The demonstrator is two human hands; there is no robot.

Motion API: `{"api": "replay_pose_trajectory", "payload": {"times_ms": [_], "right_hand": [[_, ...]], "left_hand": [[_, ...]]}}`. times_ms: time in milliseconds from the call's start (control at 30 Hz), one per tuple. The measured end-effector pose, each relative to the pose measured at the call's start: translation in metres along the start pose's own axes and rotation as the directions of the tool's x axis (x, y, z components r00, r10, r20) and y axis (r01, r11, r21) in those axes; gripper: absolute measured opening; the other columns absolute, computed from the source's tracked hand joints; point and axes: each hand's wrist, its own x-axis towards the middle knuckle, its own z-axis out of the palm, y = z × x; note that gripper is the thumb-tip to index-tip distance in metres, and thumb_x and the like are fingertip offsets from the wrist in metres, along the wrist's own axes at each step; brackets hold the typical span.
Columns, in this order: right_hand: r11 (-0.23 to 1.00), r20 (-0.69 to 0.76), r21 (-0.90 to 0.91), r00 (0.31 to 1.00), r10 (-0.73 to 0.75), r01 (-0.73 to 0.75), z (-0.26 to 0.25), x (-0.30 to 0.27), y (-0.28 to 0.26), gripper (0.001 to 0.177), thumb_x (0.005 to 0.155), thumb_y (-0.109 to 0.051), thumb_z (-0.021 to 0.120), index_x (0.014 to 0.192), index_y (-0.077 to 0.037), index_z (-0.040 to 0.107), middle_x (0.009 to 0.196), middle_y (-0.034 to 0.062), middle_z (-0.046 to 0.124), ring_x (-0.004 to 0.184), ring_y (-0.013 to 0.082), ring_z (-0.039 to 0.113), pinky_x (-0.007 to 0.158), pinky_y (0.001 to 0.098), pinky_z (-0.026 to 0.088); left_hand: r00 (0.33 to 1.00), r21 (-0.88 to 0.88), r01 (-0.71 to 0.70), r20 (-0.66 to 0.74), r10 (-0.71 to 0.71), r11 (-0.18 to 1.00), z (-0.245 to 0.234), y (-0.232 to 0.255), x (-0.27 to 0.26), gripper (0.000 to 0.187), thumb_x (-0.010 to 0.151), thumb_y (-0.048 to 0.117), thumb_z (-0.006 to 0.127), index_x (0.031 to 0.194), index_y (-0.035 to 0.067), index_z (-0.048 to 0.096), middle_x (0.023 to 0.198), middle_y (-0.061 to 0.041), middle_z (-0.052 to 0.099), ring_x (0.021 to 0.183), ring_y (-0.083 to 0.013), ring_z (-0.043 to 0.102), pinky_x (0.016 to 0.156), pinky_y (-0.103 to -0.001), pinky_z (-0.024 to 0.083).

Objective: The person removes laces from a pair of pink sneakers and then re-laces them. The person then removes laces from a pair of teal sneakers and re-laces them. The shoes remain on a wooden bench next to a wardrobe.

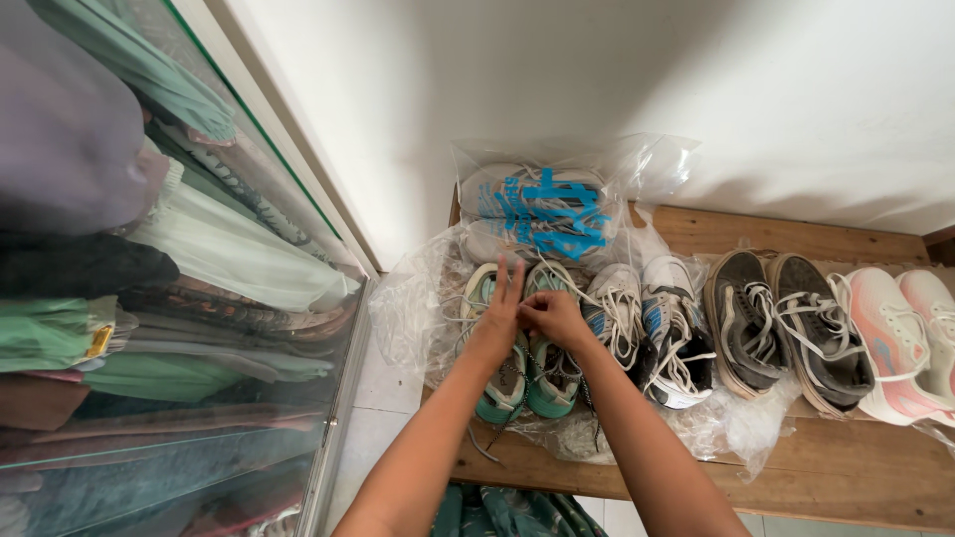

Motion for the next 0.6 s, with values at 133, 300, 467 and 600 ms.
{"api": "replay_pose_trajectory", "payload": {"times_ms": [133,300,467,600], "right_hand": [[0.992,0.051,0.127,0.998,-0.028,0.021,0.004,0.004,-0.004,0.024,0.091,-0.022,0.076,0.096,0.002,0.076,0.081,0.0073,0.076,0.065,0.0102,0.067,0.059,0.0258,0.055],[0.984,0.060,0.176,0.998,0.027,-0.037,-0.004,-0.008,-0.006,0.025,0.094,-0.022,0.074,0.096,0.003,0.076,0.084,0.0076,0.075,0.072,0.0110,0.068,0.064,0.0251,0.056],[0.969,0.055,0.247,0.998,0.013,-0.026,-0.005,-0.010,-0.011,0.018,0.090,-0.008,0.073,0.104,0.003,0.073,0.092,0.0101,0.075,0.079,0.0146,0.072,0.068,0.0278,0.060],[0.927,0.058,0.370,0.997,0.051,-0.068,-0.006,-0.009,-0.007,0.025,0.088,-0.001,0.072,0.113,0.002,0.068,0.093,0.0088,0.073,0.078,0.0157,0.072,0.069,0.0286,0.061]], "left_hand": [[0.975,-0.165,0.078,-0.193,-0.110,0.983,0.001,-0.009,-0.013,0.061,0.080,-0.003,0.071,0.135,0.009,0.049,0.156,-0.018,0.036,0.117,-0.0408,0.064,0.087,-0.040,0.061],[0.938,-0.087,0.055,-0.338,-0.081,0.995,0.008,-0.001,-0.023,0.013,0.088,0.002,0.072,0.100,0.001,0.072,0.114,-0.014,0.068,0.104,-0.0348,0.068,0.087,-0.042,0.054],[0.940,-0.153,0.101,-0.309,-0.145,0.983,-0.001,0.004,-0.023,0.009,0.094,0.005,0.067,0.101,0.001,0.069,0.102,-0.013,0.065,0.095,-0.0347,0.066,0.083,-0.044,0.052],[0.955,-0.012,0.073,-0.289,-0.073,0.997,0.003,0.004,-0.020,0.007,0.091,0.005,0.068,0.098,0.002,0.068,0.101,-0.014,0.064,0.097,-0.0370,0.063,0.083,-0.046,0.051]]}}
